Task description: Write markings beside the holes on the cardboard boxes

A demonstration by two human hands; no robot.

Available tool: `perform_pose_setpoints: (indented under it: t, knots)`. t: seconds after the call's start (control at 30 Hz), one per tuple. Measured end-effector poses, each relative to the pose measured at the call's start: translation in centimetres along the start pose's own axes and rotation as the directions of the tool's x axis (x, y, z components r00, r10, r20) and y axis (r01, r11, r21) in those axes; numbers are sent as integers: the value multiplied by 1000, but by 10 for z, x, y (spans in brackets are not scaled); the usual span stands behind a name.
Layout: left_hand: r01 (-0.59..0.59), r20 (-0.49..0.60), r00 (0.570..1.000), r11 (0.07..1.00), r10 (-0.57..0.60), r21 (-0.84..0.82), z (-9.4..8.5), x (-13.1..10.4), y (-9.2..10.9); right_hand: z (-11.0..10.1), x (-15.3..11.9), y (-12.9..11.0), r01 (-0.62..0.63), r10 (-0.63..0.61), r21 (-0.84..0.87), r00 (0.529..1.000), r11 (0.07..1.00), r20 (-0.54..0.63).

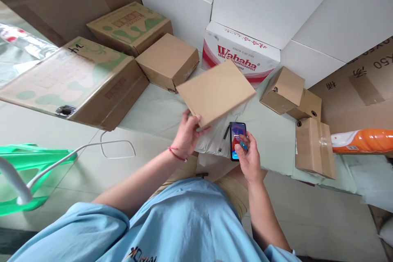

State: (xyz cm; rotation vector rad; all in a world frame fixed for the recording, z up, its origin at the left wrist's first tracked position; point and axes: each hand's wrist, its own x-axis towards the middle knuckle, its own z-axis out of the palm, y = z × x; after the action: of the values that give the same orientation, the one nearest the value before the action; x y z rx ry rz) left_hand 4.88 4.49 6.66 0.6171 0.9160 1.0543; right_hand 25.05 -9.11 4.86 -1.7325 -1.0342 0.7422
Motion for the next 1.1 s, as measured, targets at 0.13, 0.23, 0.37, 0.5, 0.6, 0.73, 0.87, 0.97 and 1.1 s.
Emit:
perform_pose_setpoints:
  t: [0.13, 0.23, 0.37, 0.5, 0.6, 0.73, 0.87, 0.97, 1.1]
  knots:
    - [-5, 140, 990, 997, -6, 81, 36, -48, -44, -3, -9, -21, -38, 40, 404, 999, 914, 5]
    - [-79, 197, 979, 986, 49, 149, 58, -71, -68, -5, -11, -24, -71, 149, 563, 984, 824, -94]
    - [-40, 299, 954, 988, -6, 148, 70, -83, -84, -22, -11, -12, -122, 313, 633, 929, 764, -198]
    - [-174, 435, 900, 907, -11, 383, 59, -80, -86, -64, -4, -1, -144, 392, 626, 877, 766, -277]
    - [-307, 426, 903, 776, 56, 550, 36, -66, -78, -107, 8, 8, -139, 390, 577, 856, 805, -338]
    - [-342, 307, 936, 659, 173, 670, -10, -32, -52, -162, 27, 28, -211, 362, 387, 854, 898, -374]
    - [-325, 177, 928, 479, 329, 815, -56, 7, -18, -200, 53, 34, -285, 192, -108, 836, 952, -514]
    - [-256, 107, 908, 336, 404, 906, -76, 30, -5, -207, 89, 13, -234, -165, -535, 786, 812, -595]
    - [-216, 134, 897, 154, 421, 964, -78, 47, -12, -179, 164, -31, -174, -270, -733, 854, 657, -445]
